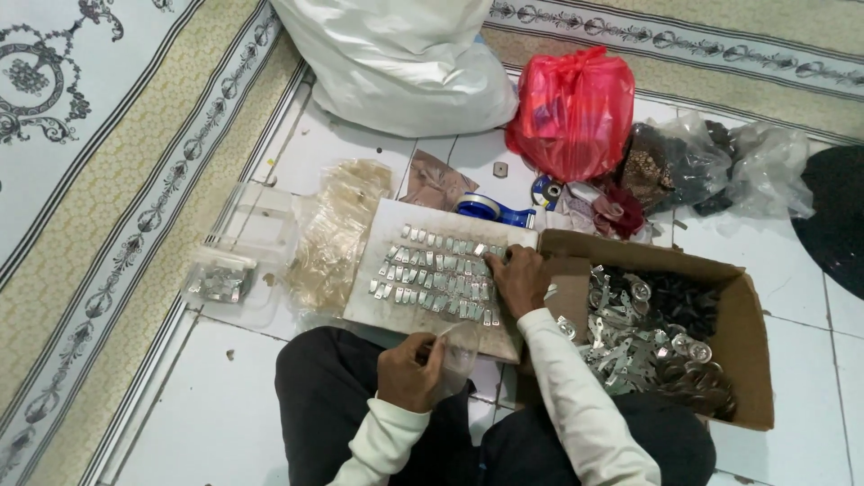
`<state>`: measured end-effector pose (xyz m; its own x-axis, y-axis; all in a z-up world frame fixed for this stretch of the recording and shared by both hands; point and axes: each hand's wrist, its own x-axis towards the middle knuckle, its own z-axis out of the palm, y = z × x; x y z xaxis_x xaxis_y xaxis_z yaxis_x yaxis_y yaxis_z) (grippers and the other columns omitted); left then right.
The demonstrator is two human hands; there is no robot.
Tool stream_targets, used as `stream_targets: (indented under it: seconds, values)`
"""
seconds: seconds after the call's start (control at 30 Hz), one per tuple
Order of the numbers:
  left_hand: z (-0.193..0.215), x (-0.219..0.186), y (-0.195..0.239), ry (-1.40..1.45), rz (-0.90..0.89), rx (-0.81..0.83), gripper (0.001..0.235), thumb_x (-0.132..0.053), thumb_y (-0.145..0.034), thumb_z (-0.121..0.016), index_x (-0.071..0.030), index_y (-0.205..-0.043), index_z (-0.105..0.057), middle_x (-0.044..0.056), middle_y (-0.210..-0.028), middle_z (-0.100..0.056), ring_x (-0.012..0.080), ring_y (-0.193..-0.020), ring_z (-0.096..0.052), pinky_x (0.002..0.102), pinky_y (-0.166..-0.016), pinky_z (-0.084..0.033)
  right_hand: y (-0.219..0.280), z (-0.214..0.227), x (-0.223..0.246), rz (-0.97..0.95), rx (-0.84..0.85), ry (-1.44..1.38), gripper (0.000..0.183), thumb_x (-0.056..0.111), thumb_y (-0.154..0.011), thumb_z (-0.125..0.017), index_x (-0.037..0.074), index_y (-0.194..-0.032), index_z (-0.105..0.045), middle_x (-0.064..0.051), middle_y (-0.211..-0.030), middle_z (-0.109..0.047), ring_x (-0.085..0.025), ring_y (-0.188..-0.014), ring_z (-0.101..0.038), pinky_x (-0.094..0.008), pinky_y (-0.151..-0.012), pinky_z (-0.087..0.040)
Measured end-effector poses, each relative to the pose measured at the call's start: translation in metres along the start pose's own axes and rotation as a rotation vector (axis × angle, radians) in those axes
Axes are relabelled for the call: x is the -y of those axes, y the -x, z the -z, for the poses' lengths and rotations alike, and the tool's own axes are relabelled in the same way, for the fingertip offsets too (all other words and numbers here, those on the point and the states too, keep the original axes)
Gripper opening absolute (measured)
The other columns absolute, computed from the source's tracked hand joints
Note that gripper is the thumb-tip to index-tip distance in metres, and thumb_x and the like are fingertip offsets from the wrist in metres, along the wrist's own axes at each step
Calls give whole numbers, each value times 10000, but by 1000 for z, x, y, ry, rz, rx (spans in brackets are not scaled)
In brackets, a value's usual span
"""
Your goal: A person sits on the floor and sorts small metal hardware components, placing some onto a template board and others into small plastic bags.
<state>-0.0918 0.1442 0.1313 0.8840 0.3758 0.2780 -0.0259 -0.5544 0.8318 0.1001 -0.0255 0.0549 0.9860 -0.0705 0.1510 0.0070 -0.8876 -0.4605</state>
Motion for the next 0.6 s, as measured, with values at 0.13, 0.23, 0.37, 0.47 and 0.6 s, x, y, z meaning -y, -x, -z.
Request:
stream_targets:
  seconds: [0.13, 0.23, 0.37, 0.47, 0.6]
  values:
    - [-5, 18, 2, 4, -32, 3, 103, -111, -764, -829, -30, -802, -778, 60, -593, -745, 138, -407, -638, 250, -393, -506, -4, -7, 1, -21, -25, -47, 373, 346, -801, -891, 6, -889, -763, -154, -811, -708, -273, -574, -635, -420, -503, -517]
    - [-1, 14, 3, 17, -3, -14, 111, -95, -750, -828, -13, -804, -775, 55, -578, -736, 137, -412, -633, 253, -403, -501, -4, -10, -4, 17, 2, -83, 281, 209, -857, -804, 2, -1044, -776, -178, -913, -750, -261, -629, -689, -385, -541, -580]
    - [2, 9, 3, 39, 25, 9, 98, -93, -758, -827, -21, -799, -773, 53, -576, -736, 134, -403, -625, 251, -394, -496, -2, -6, -2, 58, -74, -117, 271, 133, -829, -773, 6, -1068, -756, -166, -911, -759, -264, -631, -682, -384, -533, -567]
    - [6, 8, 3, 52, 32, 12, 105, -97, -760, -822, -16, -805, -772, 61, -586, -744, 143, -406, -633, 258, -401, -506, -3, -15, -9, 78, -87, -75, 245, 156, -846, -768, 14, -1043, -737, -137, -869, -747, -242, -605, -663, -373, -516, -555]
    - [10, 3, 1, 68, 42, 14, 100, -82, -760, -820, -10, -815, -777, 64, -584, -742, 134, -397, -620, 242, -386, -493, -2, -11, -11, 95, -101, -83, 365, 259, -812, -849, 9, -1063, -759, -175, -924, -743, -313, -726, -696, -424, -637, -567]
